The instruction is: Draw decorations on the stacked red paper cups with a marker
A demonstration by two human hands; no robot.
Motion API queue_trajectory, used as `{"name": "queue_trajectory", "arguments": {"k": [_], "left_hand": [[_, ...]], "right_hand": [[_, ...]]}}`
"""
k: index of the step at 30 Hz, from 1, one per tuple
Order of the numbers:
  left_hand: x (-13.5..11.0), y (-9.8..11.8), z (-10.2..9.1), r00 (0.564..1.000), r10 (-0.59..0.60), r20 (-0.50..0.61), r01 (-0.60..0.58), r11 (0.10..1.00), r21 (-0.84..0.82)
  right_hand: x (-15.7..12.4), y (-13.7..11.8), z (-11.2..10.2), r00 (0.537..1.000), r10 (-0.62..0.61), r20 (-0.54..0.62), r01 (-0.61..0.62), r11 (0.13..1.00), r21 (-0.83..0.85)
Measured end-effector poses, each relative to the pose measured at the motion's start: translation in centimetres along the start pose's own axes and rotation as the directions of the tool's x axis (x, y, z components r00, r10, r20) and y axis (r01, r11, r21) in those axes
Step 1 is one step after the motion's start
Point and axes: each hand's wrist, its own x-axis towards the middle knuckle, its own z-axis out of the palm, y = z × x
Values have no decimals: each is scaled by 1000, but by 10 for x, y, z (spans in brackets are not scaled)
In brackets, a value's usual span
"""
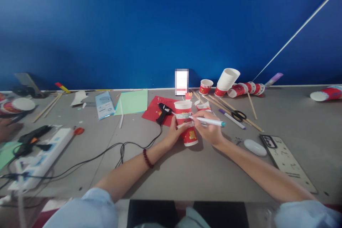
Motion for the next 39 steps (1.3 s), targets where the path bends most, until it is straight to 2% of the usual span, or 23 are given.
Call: {"name": "queue_trajectory", "arguments": {"k": [12, 20, 30, 33, 35, 39], "left_hand": [[0, 2, 3, 1000, 13, -8, -13, 1000, -11], [0, 1, 1, 997, 37, -60, -35, 999, 41], [3, -2, -2, 993, 52, -101, -48, 998, 49], [3, -1, -2, 996, 57, -75, -53, 997, 58], [2, 0, -2, 997, 68, -42, -65, 996, 69], [1, 1, -2, 998, 58, -20, -56, 996, 65]], "right_hand": [[-1, -3, 0, 999, -1, 38, 0, 999, 36], [-2, 2, 0, 981, 192, 10, -190, 958, 215], [-3, -3, 1, 966, 256, 26, -252, 917, 309], [-4, -2, 2, 955, 290, 54, -291, 894, 342], [-4, -2, 3, 957, 282, 67, -288, 900, 326], [-2, -4, 2, 984, 170, 57, -178, 962, 206]]}}
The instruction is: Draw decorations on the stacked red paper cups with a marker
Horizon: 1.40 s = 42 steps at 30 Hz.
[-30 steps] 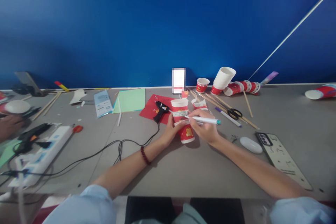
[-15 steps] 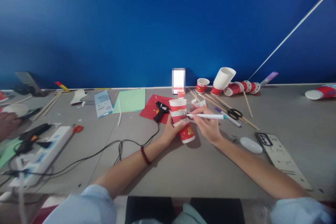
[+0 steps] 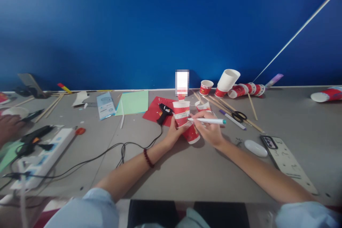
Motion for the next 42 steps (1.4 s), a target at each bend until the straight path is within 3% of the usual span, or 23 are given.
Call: {"name": "queue_trajectory", "arguments": {"k": [25, 34, 42], "left_hand": [[-2, 4, 4, 999, -34, -17, 34, 999, -4], [-1, 0, 1, 1000, -22, -2, 22, 1000, 1], [-1, 1, 1, 1000, -22, 7, 22, 1000, -6]], "right_hand": [[3, -4, 0, 998, -69, 3, 69, 984, -167], [3, 1, 0, 999, -23, -25, 19, 992, -126], [3, -5, 0, 997, -75, 17, 77, 987, -144]]}}
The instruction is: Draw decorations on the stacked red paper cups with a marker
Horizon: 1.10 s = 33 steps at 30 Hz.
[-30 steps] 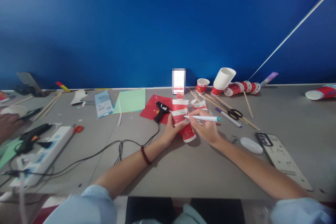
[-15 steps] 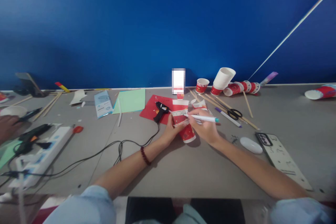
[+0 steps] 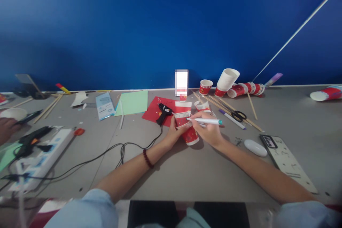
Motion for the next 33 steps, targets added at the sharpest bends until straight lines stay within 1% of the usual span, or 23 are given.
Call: {"name": "queue_trajectory", "arguments": {"k": [5, 11, 17, 21, 27, 33], "left_hand": [[0, 0, 0, 1000, 4, -14, -4, 1000, 7], [-1, 1, 1, 1000, 13, -1, -13, 999, 53], [-3, 4, 2, 1000, 10, 3, -10, 999, 53], [-3, 4, 2, 1000, -6, -5, 6, 999, 46], [-1, 1, 1, 1000, -3, 17, 2, 1000, 25], [-2, 0, 1, 999, -9, 30, 8, 1000, 30]], "right_hand": [[0, 1, 1, 1000, 13, -13, -13, 1000, -16], [0, 3, 0, 999, 30, -19, -31, 999, -32], [-1, 3, 0, 998, 42, -37, -43, 999, -12], [-1, 3, 0, 998, 52, -26, -52, 999, 14], [-1, 1, -1, 1000, 13, 3, -13, 1000, 18], [0, 0, 0, 1000, -17, -25, 17, 1000, -16]]}}
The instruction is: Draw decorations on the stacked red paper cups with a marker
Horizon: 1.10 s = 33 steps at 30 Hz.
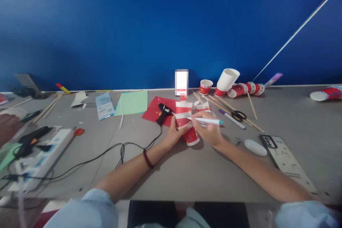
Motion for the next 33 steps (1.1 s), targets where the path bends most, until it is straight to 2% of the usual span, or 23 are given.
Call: {"name": "queue_trajectory", "arguments": {"k": [5, 14, 33], "left_hand": [[-1, 2, 2, 1000, 16, -2, -16, 1000, 11], [0, 1, 2, 1000, 17, -4, -17, 1000, 2], [1, -2, -1, 1000, 12, -14, -12, 1000, 15]], "right_hand": [[0, 0, 1, 999, -30, -12, 29, 999, -43], [-1, 1, -1, 1000, 10, 9, -11, 1000, 19], [-2, -2, 2, 999, -34, -5, 34, 999, -33]]}}
